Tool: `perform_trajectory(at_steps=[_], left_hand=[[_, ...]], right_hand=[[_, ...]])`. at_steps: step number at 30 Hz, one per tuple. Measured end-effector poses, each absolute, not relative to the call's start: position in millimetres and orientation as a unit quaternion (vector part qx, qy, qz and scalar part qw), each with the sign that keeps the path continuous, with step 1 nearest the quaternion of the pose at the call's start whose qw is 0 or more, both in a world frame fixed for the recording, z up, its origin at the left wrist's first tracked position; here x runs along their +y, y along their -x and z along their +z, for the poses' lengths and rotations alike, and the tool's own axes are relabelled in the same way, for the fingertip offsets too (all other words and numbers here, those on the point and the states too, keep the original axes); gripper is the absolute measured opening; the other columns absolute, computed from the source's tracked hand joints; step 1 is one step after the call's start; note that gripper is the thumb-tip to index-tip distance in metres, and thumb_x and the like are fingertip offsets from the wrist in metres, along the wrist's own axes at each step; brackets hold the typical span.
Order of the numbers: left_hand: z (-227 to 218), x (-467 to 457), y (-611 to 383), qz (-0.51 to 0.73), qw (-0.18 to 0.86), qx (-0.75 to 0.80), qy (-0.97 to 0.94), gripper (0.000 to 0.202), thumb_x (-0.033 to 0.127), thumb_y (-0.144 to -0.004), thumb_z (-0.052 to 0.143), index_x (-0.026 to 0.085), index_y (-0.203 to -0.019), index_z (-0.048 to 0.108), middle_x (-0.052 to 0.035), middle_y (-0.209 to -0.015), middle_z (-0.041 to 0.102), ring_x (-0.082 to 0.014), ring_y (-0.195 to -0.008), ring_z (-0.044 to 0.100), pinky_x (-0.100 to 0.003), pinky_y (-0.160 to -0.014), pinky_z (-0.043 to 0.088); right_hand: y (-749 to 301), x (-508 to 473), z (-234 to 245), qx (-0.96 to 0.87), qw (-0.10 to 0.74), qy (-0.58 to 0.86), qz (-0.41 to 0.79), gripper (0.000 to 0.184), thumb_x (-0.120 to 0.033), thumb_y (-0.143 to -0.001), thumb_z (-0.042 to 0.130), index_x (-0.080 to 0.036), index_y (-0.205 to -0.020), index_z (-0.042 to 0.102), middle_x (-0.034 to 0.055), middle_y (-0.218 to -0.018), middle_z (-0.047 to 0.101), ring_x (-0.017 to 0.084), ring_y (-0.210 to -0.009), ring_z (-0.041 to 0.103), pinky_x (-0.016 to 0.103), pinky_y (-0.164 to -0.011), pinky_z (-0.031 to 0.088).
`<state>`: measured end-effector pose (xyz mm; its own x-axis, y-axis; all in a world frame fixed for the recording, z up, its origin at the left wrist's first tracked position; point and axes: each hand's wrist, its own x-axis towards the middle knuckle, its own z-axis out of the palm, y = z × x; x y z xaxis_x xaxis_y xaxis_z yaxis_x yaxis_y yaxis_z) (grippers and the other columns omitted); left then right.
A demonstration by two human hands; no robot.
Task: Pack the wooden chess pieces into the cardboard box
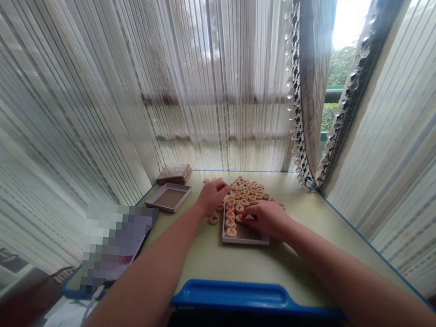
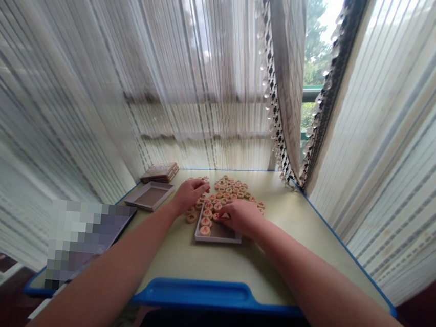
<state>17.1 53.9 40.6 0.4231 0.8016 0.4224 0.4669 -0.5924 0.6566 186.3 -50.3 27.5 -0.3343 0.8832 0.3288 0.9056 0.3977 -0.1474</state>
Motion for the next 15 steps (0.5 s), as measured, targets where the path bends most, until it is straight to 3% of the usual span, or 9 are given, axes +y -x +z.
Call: perform_trajectory(at_steps=[8, 15], left_hand=[[41.7, 51.7, -18.3, 0.367, 0.236, 0.382, -0.815, 0.030, 0.036, -0.074, 0.049, 0.013, -0.067, 0.065, 0.0006, -0.056, 0.057, -0.0096, -0.054, 0.047, -0.022, -0.054, 0.035], [41.1, 50.5, -18.5, 0.351, 0.236, 0.378, -0.823, 0.030, 0.037, -0.074, 0.048, 0.013, -0.067, 0.064, -0.0005, -0.058, 0.058, -0.0110, -0.057, 0.050, -0.023, -0.056, 0.037]], right_hand=[[-182.3, -53.1, 29.0, -0.813, 0.185, 0.551, -0.032, 0.023, -0.040, -0.080, 0.051, -0.031, -0.093, 0.068, 0.0002, -0.084, 0.069, 0.017, -0.077, 0.060, 0.024, -0.059, 0.038], [-183.0, -49.4, 27.1, -0.813, 0.165, 0.558, -0.015, 0.022, -0.039, -0.079, 0.051, -0.029, -0.089, 0.070, 0.0021, -0.085, 0.069, 0.019, -0.079, 0.060, 0.026, -0.063, 0.039]])
